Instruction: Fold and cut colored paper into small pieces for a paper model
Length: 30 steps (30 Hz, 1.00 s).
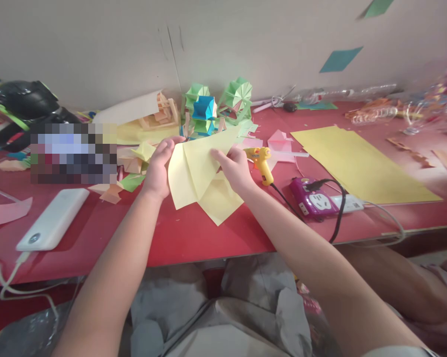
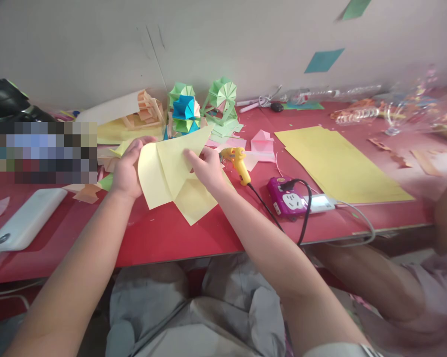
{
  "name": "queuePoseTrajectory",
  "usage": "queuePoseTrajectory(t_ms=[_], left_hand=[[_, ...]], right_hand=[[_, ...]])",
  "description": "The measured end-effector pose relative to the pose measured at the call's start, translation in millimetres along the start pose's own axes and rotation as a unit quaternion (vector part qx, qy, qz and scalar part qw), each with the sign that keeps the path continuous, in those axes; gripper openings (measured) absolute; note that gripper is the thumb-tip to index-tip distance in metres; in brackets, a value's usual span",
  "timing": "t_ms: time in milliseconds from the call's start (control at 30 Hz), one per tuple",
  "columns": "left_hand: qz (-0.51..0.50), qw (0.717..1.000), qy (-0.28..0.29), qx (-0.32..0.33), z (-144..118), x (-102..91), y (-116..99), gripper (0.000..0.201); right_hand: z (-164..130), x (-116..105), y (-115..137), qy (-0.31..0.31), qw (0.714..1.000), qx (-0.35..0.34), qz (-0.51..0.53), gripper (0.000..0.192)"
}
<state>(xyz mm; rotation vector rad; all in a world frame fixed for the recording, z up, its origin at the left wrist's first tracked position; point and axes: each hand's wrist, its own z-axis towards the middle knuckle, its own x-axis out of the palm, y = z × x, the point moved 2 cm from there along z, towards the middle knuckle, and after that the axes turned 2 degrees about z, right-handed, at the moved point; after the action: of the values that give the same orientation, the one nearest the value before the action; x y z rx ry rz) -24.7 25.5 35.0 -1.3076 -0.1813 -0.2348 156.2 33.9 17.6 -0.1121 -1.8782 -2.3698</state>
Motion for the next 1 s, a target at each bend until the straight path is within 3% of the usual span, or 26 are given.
queuePoseTrajectory(t_ms=[200, 367, 467, 567, 733, 900, 1000], left_hand=[[-0.016, 0.998, 0.046, -0.028, -3.3, 0.2, -9.7, 0.043], [-0.058, 0.997, 0.034, -0.037, -6.7, -1.2, -21.3, 0.048], [-0.036, 0.997, 0.028, -0.068, -5.1, -3.6, -16.3, 0.058], [0.069, 0.993, -0.047, -0.084, -2.2, -7.9, -4.8, 0.055], [0.123, 0.985, -0.059, -0.107, -0.3, -7.2, 6.3, 0.049], [0.162, 0.978, -0.113, -0.073, -0.3, -7.3, 8.6, 0.052], [0.16, 0.979, -0.118, -0.042, -0.8, -6.0, 12.2, 0.053]], right_hand=[[1.0, -1.0, 1.8, -0.006, 1.0, 0.001, -0.012, 0.023], [0.9, -1.0, 3.9, -0.014, 1.0, 0.003, -0.01, 0.023], [-0.3, -1.6, 5.5, -0.038, 0.999, -0.01, -0.028, 0.024], [-1.7, -0.7, 4.6, -0.034, 0.998, -0.029, -0.05, 0.028], [-1.7, 0.5, -3.0, -0.021, 0.995, -0.048, -0.079, 0.03], [-3.0, 1.7, -4.8, -0.014, 0.995, -0.051, -0.087, 0.032], [-5.9, 4.0, -0.4, 0.035, 0.997, -0.044, -0.059, 0.033]])
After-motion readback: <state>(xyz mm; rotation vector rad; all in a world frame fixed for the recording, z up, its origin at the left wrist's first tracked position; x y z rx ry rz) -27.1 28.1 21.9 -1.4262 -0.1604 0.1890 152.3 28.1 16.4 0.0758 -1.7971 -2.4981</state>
